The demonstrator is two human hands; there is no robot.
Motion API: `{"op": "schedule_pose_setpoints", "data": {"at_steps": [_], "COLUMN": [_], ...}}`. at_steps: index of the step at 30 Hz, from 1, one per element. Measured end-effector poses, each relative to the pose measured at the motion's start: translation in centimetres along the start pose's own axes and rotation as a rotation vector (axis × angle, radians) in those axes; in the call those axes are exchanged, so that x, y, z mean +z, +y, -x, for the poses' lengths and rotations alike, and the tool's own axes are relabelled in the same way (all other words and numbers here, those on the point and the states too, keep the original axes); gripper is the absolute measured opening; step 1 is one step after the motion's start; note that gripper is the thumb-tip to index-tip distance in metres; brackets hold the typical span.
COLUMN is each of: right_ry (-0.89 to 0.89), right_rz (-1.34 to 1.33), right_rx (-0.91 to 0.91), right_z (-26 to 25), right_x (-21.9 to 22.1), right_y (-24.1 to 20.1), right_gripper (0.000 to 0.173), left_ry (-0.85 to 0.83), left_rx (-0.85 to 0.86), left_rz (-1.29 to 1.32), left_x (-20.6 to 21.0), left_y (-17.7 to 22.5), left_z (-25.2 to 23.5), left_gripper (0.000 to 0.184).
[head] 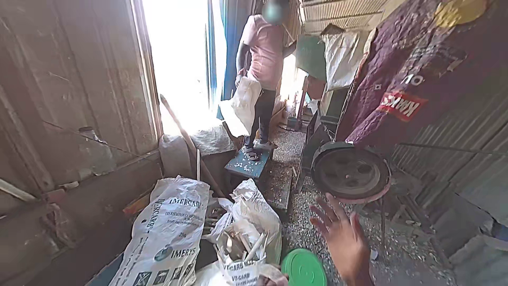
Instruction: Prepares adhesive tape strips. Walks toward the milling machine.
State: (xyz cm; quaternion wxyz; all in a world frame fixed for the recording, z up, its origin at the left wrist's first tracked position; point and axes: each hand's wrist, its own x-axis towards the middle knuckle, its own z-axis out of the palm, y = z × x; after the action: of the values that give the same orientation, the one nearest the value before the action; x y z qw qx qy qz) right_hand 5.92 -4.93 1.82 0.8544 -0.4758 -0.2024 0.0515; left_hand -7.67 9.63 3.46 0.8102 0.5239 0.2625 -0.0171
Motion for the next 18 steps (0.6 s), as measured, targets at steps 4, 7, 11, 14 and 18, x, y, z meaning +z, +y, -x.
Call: {"op": "schedule_pose_setpoints", "data": {"at_steps": [4,7,11,14,18], "right_ry": [0.15,-0.13,-0.241,-0.37,-0.882], "right_rz": [-0.228,-0.363,-0.33,-0.045,0.429], "right_rx": [0.161,0.212,0.237,0.17,0.005], "right_z": [-12.5,-19.3,-23.4,-20.0,-9.5], "right_x": [7.8,12.0,19.5,23.2,23.3], "right_y": [1.8,5.2,6.4,8.6,15.1], "right_gripper": [0.067,0.083,0.076,0.05,0.024], "left_ry": [0.059,0.227,0.34,0.4,0.515], "left_rx": [0.083,0.084,0.118,0.146,0.195], "left_rz": [0.125,0.183,0.198,0.247,0.34], "left_x": [-9.0,-12.8,-17.7,-19.8,-20.0], "left_y": [-6.2,-5.7,-5.5,-4.8,-2.4], "left_z": [-3.6,-4.4,-6.3,-6.7,-7.6], "left_gripper": [0.034,0.033,0.029,0.032,0.034]}}
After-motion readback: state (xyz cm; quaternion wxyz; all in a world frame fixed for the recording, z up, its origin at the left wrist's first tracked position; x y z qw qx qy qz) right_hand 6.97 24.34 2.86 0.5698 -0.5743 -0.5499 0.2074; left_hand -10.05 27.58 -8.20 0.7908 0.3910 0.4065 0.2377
